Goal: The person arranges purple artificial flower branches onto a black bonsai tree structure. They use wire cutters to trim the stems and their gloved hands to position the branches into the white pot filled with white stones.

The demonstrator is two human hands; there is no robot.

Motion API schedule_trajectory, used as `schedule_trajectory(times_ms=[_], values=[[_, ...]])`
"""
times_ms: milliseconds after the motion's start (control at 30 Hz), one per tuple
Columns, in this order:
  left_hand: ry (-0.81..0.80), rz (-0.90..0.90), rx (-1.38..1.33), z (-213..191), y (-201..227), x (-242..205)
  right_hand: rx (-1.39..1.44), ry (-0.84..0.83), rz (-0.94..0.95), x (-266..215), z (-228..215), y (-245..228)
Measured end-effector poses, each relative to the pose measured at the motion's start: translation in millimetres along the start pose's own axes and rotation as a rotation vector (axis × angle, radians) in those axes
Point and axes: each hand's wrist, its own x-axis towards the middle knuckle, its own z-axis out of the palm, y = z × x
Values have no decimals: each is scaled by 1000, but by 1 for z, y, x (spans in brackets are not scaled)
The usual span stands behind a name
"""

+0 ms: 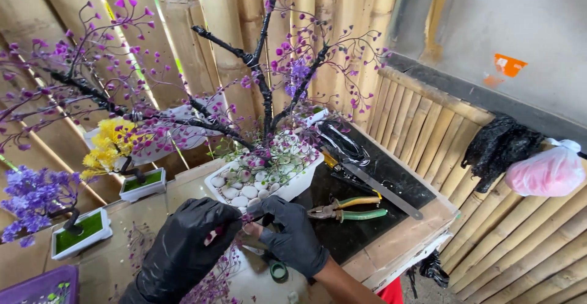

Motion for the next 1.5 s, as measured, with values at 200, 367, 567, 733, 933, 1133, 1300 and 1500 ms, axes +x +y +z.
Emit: schedule_trajectory(times_ms=[200, 367, 567, 733, 933, 1133, 1300, 1500], values=[[-81, 178, -119, 16, 42, 49, -177, -71, -2, 4, -68, -37], [-55, 287, -350, 2, 61, 76, 111, -1, -201, -12, -137, -6], [191, 424, -129, 14, 79, 129, -321, 320, -259, 82, -214, -119], [328, 453, 11, 61, 71, 167, -312, 388, -71, 174, -226, -123], [492, 455, 30, 101, 53, 200, -465, 312, -205, 229, -239, -70], [510, 439, 0, 103, 41, 210, -598, 276, -368, 242, -240, -47], [510, 395, 86, 109, 37, 212, -602, 265, -370, 238, -234, -48], [543, 442, 38, 106, 37, 210, -579, 314, -336, 238, -235, -51]])
